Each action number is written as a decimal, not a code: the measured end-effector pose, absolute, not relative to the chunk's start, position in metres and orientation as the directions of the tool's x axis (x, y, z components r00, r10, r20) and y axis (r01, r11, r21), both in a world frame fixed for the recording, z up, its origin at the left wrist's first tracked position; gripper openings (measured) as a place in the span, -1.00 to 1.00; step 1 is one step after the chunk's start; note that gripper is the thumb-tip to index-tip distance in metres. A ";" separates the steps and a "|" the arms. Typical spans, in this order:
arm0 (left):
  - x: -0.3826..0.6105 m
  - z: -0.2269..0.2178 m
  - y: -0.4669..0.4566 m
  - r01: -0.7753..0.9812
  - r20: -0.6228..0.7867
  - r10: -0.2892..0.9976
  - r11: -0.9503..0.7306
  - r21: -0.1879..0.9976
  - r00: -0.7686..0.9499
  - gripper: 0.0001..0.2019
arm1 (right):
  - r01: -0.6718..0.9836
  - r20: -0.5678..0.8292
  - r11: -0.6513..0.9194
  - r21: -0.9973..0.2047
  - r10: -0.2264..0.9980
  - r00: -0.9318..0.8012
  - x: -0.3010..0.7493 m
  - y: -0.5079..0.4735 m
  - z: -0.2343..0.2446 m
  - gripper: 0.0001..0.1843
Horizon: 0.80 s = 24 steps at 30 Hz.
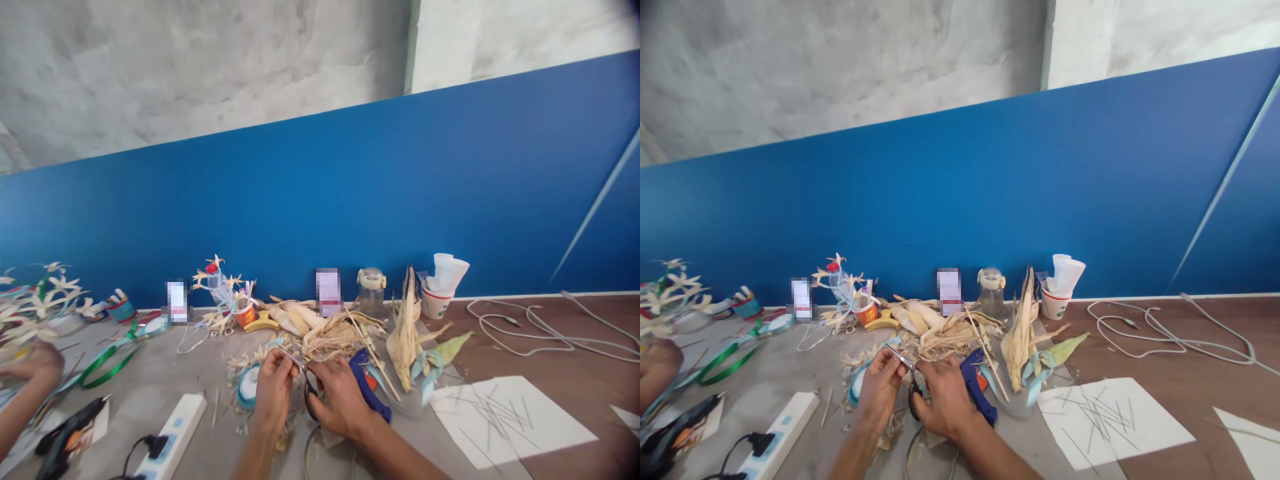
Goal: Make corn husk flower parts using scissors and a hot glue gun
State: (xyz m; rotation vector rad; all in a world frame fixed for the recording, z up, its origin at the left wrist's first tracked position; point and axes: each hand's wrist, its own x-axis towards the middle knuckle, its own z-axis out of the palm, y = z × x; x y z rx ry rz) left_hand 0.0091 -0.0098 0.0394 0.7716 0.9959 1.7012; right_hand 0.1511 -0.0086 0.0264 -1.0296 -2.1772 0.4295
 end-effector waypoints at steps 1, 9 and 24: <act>0.009 0.038 -0.009 -0.413 0.046 0.944 -0.186 0.892 -0.327 -0.73 | 0.553 0.442 0.635 -0.539 0.773 -0.456 0.151 -0.009 0.027 -0.63; 0.007 0.029 -0.007 -0.308 0.064 0.934 -0.180 0.934 -0.350 -0.79 | 0.564 0.429 0.631 -0.533 0.776 -0.463 0.150 -0.011 0.028 -0.65; 0.008 0.033 -0.009 -0.320 0.035 0.938 -0.153 0.935 -0.345 -0.72 | 0.457 0.386 0.549 -0.700 0.829 -0.403 0.146 -0.006 0.021 -0.72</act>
